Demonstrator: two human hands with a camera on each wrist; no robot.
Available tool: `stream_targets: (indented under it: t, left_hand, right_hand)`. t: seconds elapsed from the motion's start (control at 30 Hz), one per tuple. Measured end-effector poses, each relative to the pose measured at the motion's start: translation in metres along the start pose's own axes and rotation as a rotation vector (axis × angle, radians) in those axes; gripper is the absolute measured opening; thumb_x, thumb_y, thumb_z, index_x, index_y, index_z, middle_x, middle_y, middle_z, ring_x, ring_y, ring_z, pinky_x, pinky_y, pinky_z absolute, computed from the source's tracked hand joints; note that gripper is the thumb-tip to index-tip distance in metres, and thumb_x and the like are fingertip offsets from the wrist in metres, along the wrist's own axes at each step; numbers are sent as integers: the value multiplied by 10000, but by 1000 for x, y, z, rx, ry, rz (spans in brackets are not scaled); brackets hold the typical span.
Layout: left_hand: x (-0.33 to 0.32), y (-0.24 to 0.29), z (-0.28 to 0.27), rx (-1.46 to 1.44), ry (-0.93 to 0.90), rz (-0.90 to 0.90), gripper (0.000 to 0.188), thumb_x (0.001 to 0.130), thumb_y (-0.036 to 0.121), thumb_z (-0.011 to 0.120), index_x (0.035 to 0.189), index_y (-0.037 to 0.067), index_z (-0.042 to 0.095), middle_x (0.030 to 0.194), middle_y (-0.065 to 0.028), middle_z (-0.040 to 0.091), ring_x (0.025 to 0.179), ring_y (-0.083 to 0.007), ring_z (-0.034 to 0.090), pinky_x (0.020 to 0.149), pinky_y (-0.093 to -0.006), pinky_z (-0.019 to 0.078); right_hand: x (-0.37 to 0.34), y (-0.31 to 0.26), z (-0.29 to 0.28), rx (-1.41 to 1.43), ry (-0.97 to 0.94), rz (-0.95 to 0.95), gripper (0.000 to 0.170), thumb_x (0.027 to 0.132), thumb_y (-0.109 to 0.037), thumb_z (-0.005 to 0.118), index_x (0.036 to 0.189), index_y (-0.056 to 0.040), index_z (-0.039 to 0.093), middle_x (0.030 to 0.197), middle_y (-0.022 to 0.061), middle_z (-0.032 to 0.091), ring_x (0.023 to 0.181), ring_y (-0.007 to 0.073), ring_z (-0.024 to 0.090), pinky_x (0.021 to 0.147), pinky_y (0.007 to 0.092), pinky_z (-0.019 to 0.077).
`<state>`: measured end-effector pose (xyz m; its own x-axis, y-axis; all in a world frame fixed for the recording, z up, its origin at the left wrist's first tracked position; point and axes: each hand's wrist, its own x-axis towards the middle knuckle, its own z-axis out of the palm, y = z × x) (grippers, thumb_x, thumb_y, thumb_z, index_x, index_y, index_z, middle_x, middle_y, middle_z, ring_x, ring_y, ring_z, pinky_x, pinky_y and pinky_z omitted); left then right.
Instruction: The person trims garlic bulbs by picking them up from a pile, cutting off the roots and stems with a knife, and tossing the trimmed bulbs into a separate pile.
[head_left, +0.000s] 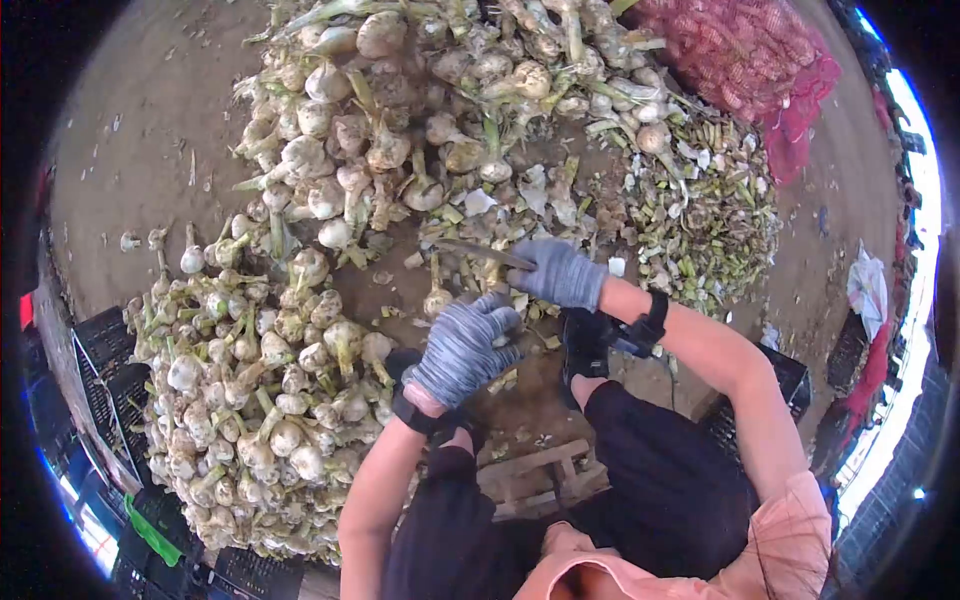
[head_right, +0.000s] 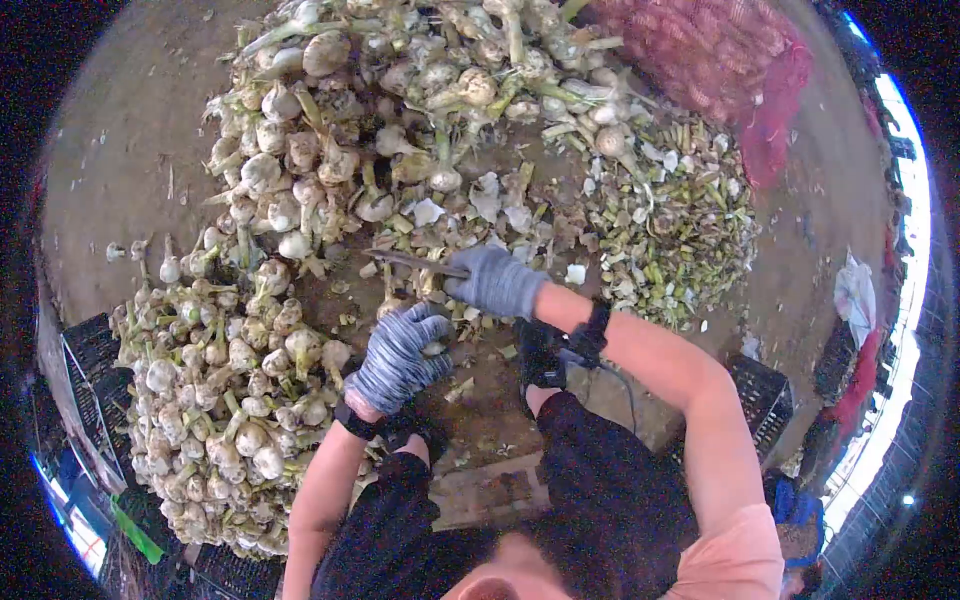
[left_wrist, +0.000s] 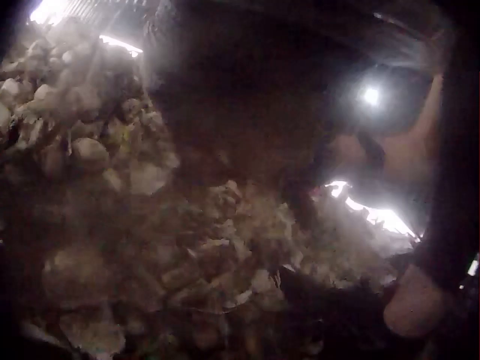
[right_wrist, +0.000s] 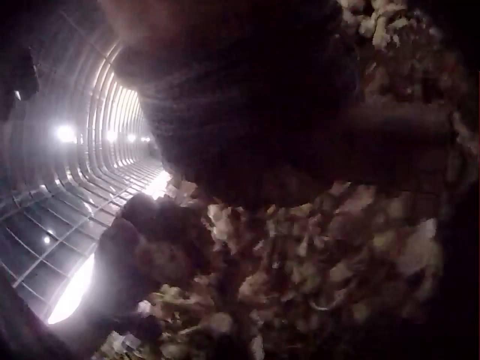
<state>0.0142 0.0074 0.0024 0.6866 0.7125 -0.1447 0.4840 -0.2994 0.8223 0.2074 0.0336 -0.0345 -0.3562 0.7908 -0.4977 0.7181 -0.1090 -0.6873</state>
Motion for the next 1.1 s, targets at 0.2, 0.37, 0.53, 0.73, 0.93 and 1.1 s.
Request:
stream_targets:
  t: [0.2,0.37,0.53,0.73,0.93,1.1]
  left_hand:
    - [-2,-16,-9,131,105,140,218,611,155,732,758,103,580,819,-77,586,751,-317,559,656,-392,458]
    - [-18,-6,-33,112,217,90,180,636,155,719,725,105,570,847,-62,605,783,-295,576,703,-372,471]
    - [-116,7,-99,399,554,-313,198,613,30,723,748,67,583,842,-104,603,799,-253,589,711,-329,482]
    - [-358,-13,-196,1306,481,-1266,552,641,225,717,1129,47,531,1136,-203,509,1049,-362,492,916,-385,411]
    - [-259,-5,-179,987,577,-761,502,706,250,704,1123,41,519,1105,-142,561,964,-275,570,818,-338,472]
    - [-85,33,-102,-297,450,-674,619,683,267,759,1201,68,484,1209,-144,509,1029,-233,547,860,-325,457]
  right_hand:
    - [-40,111,3,-382,-135,142,303,785,-319,546,928,-59,610,839,192,617,802,358,596,719,416,477]
    - [-27,94,-22,-295,-35,171,331,777,-320,565,984,-64,599,868,185,621,842,355,591,750,421,470]
    - [48,70,-17,-190,359,-48,381,764,-299,578,1064,-65,566,981,187,598,910,343,576,786,409,462]
    - [90,34,-15,-333,338,53,468,816,-317,497,1201,-52,456,1194,208,477,1006,369,524,862,429,425]
    - [94,51,-9,-300,396,44,430,777,-287,552,1140,-59,517,1104,207,532,978,365,537,840,427,434]
    - [70,30,-23,-34,424,29,373,772,-295,569,1060,-57,576,1019,209,586,935,352,562,811,420,450]
